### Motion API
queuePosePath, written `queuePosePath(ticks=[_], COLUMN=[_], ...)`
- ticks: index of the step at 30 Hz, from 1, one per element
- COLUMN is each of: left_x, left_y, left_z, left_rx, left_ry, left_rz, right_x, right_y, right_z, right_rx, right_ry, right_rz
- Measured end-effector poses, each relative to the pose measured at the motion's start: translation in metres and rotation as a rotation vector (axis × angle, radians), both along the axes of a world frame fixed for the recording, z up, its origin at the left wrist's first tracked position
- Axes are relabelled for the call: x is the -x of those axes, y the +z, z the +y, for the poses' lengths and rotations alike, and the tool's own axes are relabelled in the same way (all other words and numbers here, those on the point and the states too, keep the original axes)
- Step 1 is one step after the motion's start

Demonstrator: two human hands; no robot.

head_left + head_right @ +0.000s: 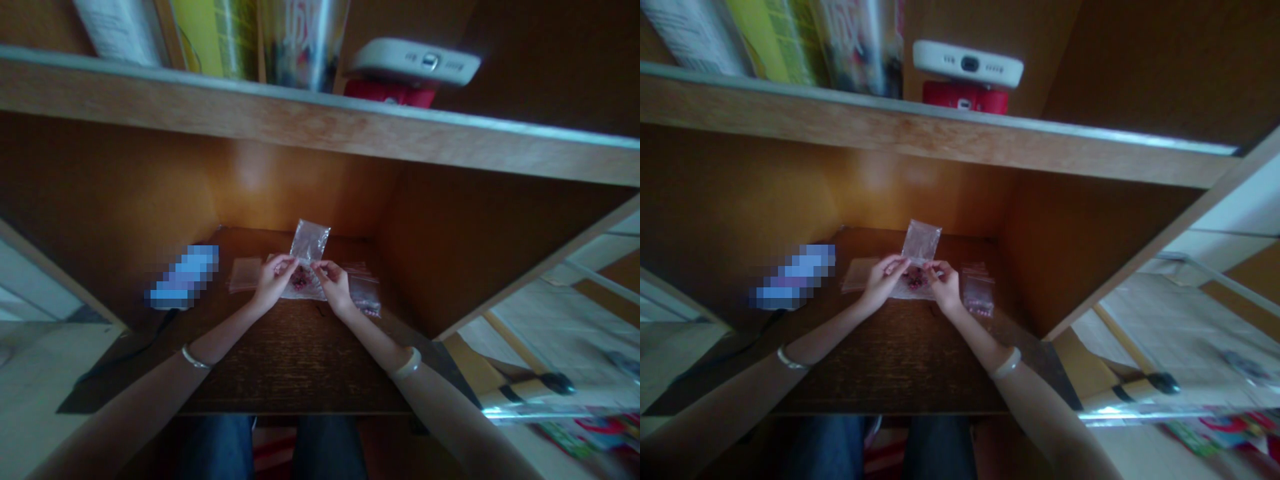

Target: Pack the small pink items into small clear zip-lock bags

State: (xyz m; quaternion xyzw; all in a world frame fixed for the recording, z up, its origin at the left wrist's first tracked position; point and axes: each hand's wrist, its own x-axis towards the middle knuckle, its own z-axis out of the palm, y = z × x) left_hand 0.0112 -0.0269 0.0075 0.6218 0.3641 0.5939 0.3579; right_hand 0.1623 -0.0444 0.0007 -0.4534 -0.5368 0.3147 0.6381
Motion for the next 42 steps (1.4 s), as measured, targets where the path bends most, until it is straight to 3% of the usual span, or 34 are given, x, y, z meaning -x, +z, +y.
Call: queuePosePath(ticks=[16,22,31,42], left_x=[0.001,0.0,-0.002,-0.004], left_y=[-0.008,-0.002,0.01,0.006], left_z=[0.004,-0.001,-0.011,-0.008], left_rx=[-0.06,-0.043,-0.1,-0.093], left_ry=[0.011,-0.023,-0.054,-0.041], left_rz=[0.048,0.039,0.129,0.155], right_x=[0.002,0.001,-0.002,0.0], right_y=[0.004,0.007,0.007,0.006], right_z=[-0.005,-0.007,-0.006,-0.009], right_rx=[-0.011,0.008,-0.018,-0.052], right_ry=[0.028,0.06,0.04,0.029], right_rz=[-0.064,-0.04,-0.187,-0.241])
